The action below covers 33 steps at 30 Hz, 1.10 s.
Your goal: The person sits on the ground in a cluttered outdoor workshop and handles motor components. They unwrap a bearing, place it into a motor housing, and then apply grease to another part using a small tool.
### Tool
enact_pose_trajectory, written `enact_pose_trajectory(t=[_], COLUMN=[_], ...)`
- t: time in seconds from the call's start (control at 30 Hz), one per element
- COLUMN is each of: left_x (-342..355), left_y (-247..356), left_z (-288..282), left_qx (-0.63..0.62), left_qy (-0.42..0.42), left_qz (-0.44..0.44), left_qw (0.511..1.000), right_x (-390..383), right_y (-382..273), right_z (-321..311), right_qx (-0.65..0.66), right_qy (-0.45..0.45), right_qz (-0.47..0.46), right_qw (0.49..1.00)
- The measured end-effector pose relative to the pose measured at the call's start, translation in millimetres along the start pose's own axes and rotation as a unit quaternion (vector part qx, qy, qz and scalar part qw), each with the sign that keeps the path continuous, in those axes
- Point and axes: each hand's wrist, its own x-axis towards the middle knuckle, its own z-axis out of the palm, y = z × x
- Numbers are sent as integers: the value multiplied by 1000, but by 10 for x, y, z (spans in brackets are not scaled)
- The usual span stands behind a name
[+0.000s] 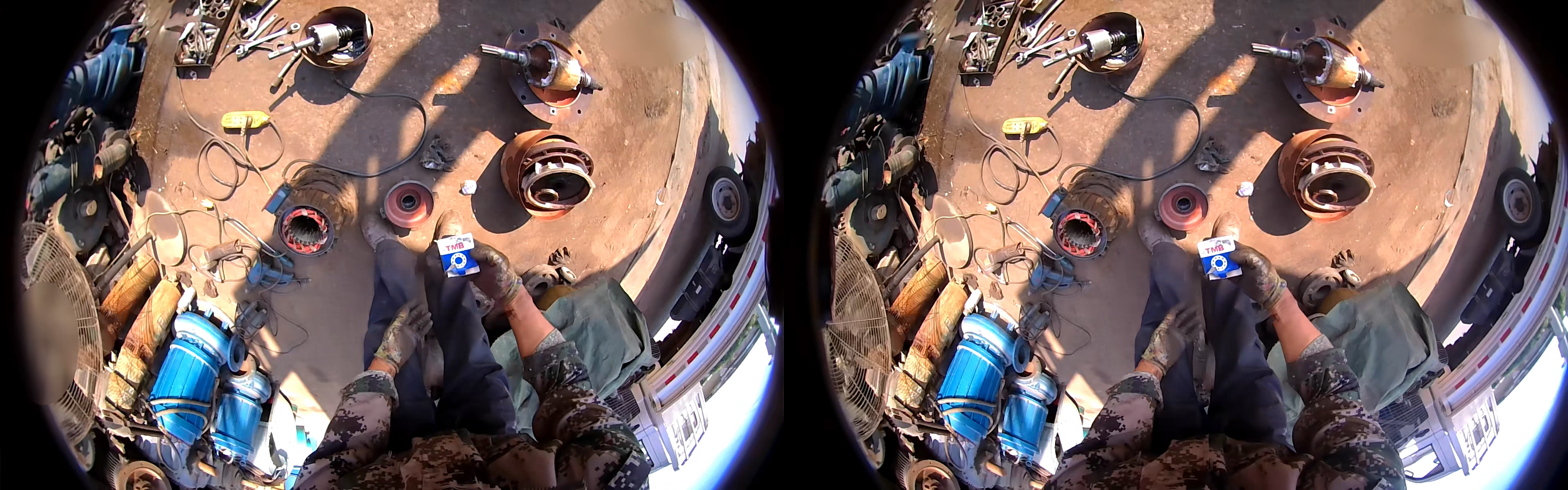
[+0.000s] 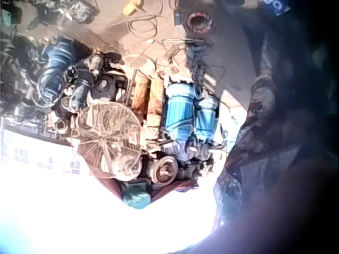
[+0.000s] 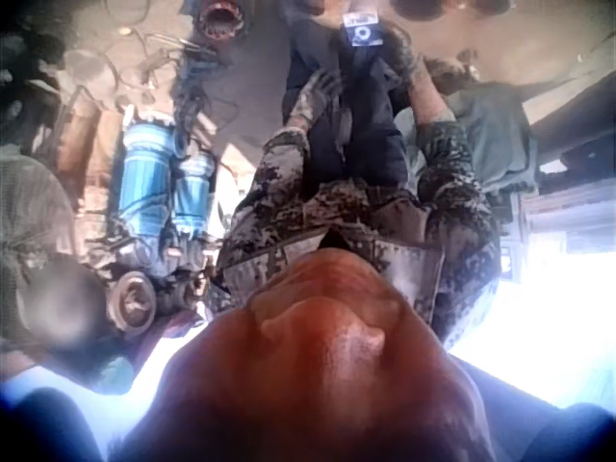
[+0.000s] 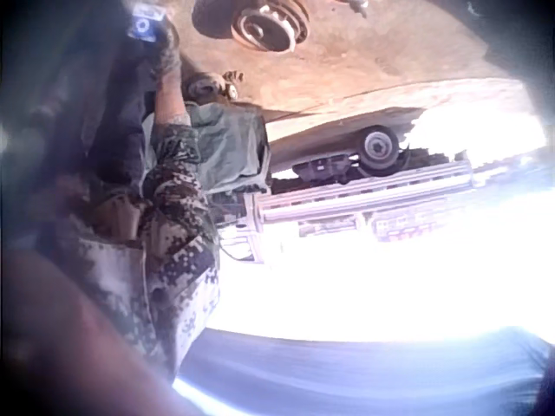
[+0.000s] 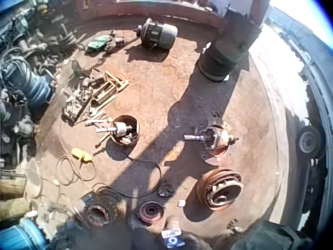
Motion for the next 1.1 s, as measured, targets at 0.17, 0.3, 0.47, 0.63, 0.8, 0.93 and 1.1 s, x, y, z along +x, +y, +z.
enact_pose_trajectory(t=[0.17,0.3,0.47,0.63,0.8,0.93,1.1], left_x=[-725,-1102,-1938,-2489,-2734,-2690,-3207], left_y=[132,416,598,585,508,551,436], left_z=[693,1128,1756,2161,2423,2547,2854], left_qx=[234,426,369,353,282,202,282], left_qy=[-11,-78,-129,-194,-306,-399,-288], left_qz=[158,259,278,266,248,172,329], left_qw=[959,864,878,875,875,878,854], right_x=[-747,-1276,-2102,-2749,-3315,-3259,-3093], right_y=[193,161,-159,-470,-573,-510,-493], right_z=[520,1374,2433,2860,3279,3110,2859], right_qx=[-452,-607,-714,-779,-802,-682,-456], right_qy=[-30,-48,-46,-79,-42,-31,-35], right_qz=[-6,-27,-137,-222,-215,-291,-377], right_qw=[891,793,684,581,556,670,805])
